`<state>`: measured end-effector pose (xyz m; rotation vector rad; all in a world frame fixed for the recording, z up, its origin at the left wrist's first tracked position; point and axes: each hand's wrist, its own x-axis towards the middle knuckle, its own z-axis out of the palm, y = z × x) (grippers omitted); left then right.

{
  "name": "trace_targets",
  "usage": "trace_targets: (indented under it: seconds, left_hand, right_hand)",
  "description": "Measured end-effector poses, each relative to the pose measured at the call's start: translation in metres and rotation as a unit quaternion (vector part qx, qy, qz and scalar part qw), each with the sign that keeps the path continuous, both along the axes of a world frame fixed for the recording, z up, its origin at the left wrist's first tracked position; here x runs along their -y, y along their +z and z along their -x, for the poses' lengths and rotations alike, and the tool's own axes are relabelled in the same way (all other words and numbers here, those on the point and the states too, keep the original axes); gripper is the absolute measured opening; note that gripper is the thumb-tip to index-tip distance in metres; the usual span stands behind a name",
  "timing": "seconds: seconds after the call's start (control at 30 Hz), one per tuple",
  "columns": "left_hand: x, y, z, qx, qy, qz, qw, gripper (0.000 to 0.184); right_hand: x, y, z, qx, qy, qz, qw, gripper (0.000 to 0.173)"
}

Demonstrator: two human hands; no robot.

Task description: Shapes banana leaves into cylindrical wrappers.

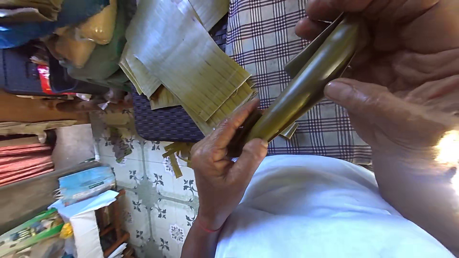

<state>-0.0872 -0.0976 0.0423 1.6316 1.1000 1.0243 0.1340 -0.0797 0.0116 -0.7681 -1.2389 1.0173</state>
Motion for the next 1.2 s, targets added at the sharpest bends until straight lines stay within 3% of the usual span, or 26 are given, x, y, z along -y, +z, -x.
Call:
trace_targets:
  seconds: [0.57, 0.97, 1.2]
  left_hand:
    - [0.0036, 0.0054, -0.0024, -0.072, 0.008, -0.084, 0.994, 0.028]
    - [0.0004, 0.0060, -0.0020, -0.050, -0.021, -0.046, 0.997, 0.030]
    - [-0.0006, 0.0060, -0.0037, -0.085, -0.027, -0.062, 0.994, 0.026]
  right_hand:
    - [0.0023, -0.0042, 0.0010, -0.012, -0.009, -0.008, 1.000, 0.053]
    - [0.0055, -0.0027, 0.0029, 0.013, -0.019, -0.024, 0.999, 0.055]
    - [0.0075, -0.0003, 0.0038, 0.060, -0.007, -0.025, 0.998, 0.058]
